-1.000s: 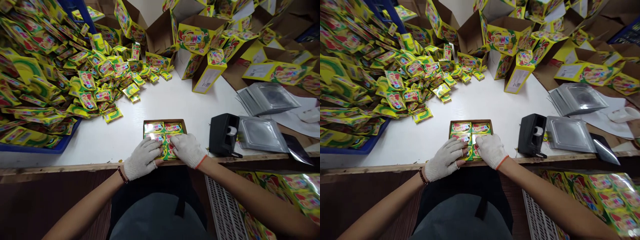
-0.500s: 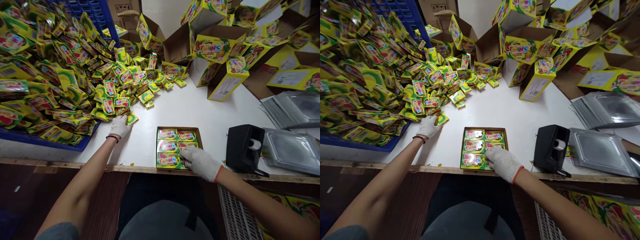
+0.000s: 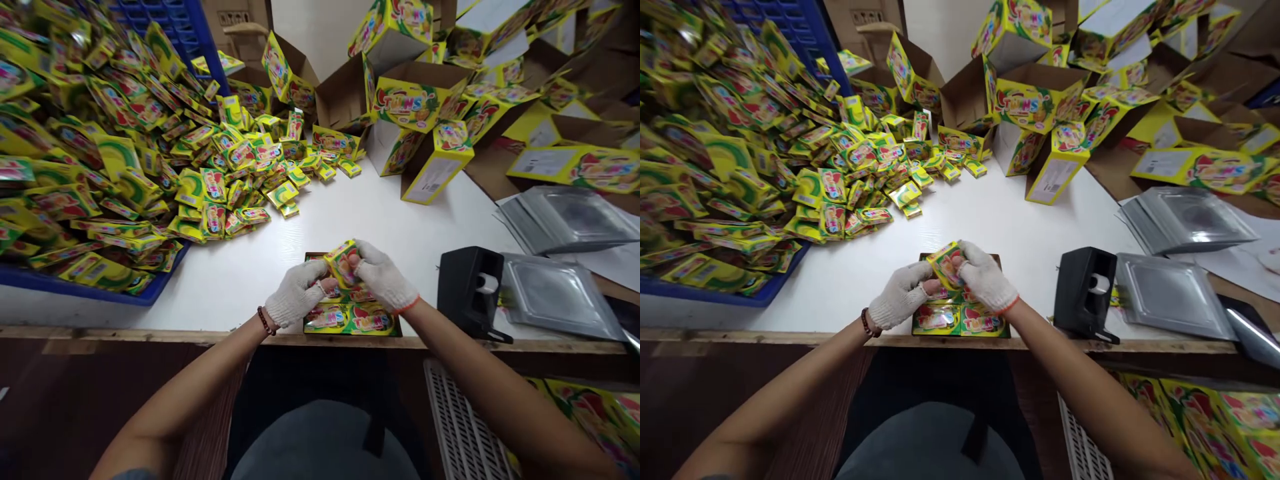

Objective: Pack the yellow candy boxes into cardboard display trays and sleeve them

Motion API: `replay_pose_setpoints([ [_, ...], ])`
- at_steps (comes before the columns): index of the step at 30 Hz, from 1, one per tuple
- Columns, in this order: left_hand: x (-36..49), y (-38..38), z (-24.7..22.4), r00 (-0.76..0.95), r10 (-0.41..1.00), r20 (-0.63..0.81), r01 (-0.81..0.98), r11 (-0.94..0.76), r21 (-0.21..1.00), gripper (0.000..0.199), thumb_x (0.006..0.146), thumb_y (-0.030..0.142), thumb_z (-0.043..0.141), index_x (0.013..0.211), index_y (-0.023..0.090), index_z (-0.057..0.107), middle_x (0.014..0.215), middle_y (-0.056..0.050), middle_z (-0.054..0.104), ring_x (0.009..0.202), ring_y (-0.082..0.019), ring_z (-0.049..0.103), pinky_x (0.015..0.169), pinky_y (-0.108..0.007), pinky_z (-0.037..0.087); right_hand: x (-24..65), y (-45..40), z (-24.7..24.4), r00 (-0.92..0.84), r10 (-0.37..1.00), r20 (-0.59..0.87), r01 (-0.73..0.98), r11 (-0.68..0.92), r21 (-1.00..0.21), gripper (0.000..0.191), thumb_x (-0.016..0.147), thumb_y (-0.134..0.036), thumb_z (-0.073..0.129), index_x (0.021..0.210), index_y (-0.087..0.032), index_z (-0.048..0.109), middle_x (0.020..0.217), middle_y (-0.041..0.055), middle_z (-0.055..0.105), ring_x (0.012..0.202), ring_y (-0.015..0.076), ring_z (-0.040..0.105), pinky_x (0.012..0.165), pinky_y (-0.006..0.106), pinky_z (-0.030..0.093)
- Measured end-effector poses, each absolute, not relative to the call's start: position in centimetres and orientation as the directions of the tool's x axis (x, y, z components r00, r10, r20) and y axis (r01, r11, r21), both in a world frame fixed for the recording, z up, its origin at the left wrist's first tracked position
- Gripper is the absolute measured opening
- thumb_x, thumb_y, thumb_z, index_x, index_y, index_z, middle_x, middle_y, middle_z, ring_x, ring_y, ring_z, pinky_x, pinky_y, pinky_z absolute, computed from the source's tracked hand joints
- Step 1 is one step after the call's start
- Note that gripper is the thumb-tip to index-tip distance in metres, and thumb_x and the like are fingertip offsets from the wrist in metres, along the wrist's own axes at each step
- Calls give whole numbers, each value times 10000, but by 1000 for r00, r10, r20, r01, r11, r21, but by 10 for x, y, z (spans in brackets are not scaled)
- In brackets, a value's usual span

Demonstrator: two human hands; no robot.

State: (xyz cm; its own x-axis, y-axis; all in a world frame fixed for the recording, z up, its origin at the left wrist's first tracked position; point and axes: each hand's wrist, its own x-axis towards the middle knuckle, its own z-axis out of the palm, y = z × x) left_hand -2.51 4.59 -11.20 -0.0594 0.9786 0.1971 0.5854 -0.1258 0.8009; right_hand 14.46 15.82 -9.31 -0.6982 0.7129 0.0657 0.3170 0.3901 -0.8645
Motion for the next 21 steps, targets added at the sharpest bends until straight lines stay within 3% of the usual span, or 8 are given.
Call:
replay_pose_setpoints([
  [3, -73, 57, -126, -121, 937, 329, 759, -126, 638, 268, 898, 348, 556, 1083, 193, 673, 1233, -111, 660, 1179, -267, 597, 1027, -445, 480, 164, 174, -87, -795, 606, -28, 409, 502, -762, 305, 924, -308, 418, 1033, -194, 679, 980, 64, 710, 909, 229, 645, 807, 346, 510],
  [6, -134, 78, -130, -290, 907, 306, 905, 155, 396, 329, 801, 265, 662, 1116, 172, 643, 1357, -145, 569, 1283, -321, 508, 1083, -491, 420, 170, 180, -86, -849, 474, -235, 521, 673, -525, 252, 903, -233, 452, 981, -193, 689, 952, 80, 706, 861, 223, 634, 756, 322, 470],
  [8, -168, 94, -127, -408, 873, 267, 906, 350, 238, 384, 745, 249, 715, 1104, 148, 624, 1335, -168, 554, 1272, -366, 488, 1060, -523, 406, 166, 175, -90, -834, 437, -338, 540, 771, -337, 216, 896, -205, 474, 949, -180, 681, 923, 95, 692, 835, 226, 619, 724, 318, 434],
  [12, -206, 113, -123, -459, 852, 254, 885, 412, 216, 222, 736, 197, 699, 934, 130, 624, 1024, -135, 626, 1123, -385, 544, 973, -597, 401, 157, 160, -106, -834, 478, -274, 527, 838, -142, 215, 899, -197, 505, 1051, -177, 657, 1040, 120, 653, 915, 249, 593, 749, 336, 421],
  [14, -207, 114, -126, -460, 844, 277, 883, 402, 241, 163, 734, 224, 711, 839, 146, 613, 900, -93, 606, 1045, -351, 567, 935, -565, 422, 159, 155, -115, -846, 508, -161, 529, 838, -133, 240, 897, -194, 522, 1102, -167, 644, 1118, 137, 625, 985, 263, 573, 802, 355, 436],
  [17, -185, 104, -130, -460, 802, 380, 880, 356, 315, 275, 766, 356, 721, 926, 153, 627, 924, -80, 593, 1024, -306, 568, 915, -491, 445, 166, 154, -124, -827, 562, -9, 550, 806, -219, 236, 867, -199, 581, 1087, -147, 650, 1167, 154, 609, 1044, 282, 553, 876, 389, 453],
  [19, -155, 92, -129, -440, 773, 457, 884, 285, 370, 356, 811, 409, 683, 1052, 154, 618, 1002, -91, 607, 1034, -277, 571, 912, -445, 463, 167, 156, -126, -777, 625, 78, 564, 746, -354, 186, 841, -207, 616, 1014, -153, 662, 1127, 143, 628, 1038, 286, 557, 903, 412, 462],
  [21, -117, 80, -126, -387, 749, 537, 895, 166, 414, 378, 851, 400, 641, 1142, 165, 588, 1070, -95, 615, 1040, -248, 578, 921, -412, 478, 161, 156, -124, -690, 713, 122, 538, 618, -573, 153, 871, -247, 590, 979, -165, 659, 1044, 115, 656, 993, 264, 587, 897, 409, 483],
])
